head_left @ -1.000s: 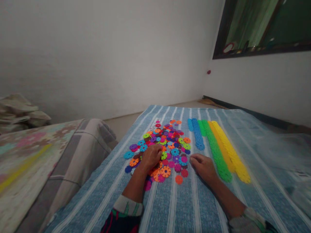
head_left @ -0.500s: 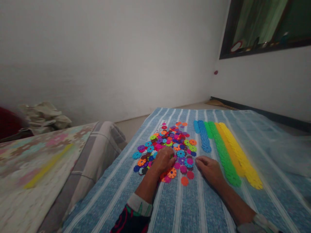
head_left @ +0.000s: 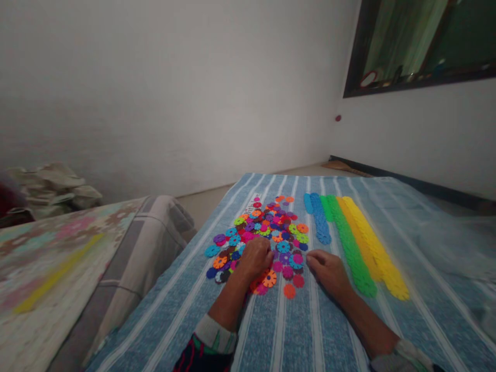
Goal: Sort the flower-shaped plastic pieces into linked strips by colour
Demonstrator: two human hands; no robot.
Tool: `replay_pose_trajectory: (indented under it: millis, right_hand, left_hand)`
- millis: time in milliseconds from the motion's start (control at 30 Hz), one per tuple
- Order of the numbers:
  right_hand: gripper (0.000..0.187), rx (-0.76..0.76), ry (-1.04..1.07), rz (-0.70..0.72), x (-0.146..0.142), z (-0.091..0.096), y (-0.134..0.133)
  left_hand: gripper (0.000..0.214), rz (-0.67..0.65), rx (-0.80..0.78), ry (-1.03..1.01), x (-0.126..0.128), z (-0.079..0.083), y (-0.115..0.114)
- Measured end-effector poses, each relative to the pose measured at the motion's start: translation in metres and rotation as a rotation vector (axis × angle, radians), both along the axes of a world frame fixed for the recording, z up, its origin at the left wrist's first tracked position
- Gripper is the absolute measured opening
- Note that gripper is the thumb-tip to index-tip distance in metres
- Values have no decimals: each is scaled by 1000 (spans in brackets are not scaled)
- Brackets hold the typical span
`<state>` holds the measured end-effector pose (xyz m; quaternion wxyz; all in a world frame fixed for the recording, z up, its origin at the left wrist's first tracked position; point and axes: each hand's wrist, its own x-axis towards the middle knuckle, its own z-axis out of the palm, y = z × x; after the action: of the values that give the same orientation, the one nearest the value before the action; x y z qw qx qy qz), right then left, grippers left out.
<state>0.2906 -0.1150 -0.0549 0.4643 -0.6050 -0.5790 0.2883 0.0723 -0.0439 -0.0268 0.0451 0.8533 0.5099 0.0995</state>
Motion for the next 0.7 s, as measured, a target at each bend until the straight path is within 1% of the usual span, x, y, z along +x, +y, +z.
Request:
replay_pose_trajectory:
  millis: [67,167,233,333,433,500,567,700]
  right_hand:
    - [35,2,1,-1,-1,0,1]
    - [34,18,-6,-8,-1,-1,2]
    - [34,27,-10,-11,-1,-1,2]
    - [33,28,-4,-11,-2,-2,3]
    - [33,37,5,-8,-2,-2,3]
    - [32,44,8,-8,-3,-2,3]
    - [32,42,8,-5,-3,-2,3]
    - [30,37,-3,-8,-3,-1,3]
  left_hand:
    - [16,-2,19,-7,3,2,0]
    - [16,-46,50,-34,11,5,4]
    - [18,-99,66,-62,19,7,10]
    - [28,-204,68,-79,36,8,20]
    - [27,-270,37,-4,53,9,29]
    - [22,-274,14,57,62,8,31]
    - [21,-255,8,88,65,6,30]
    - [26,-202,-5,99,56,6,20]
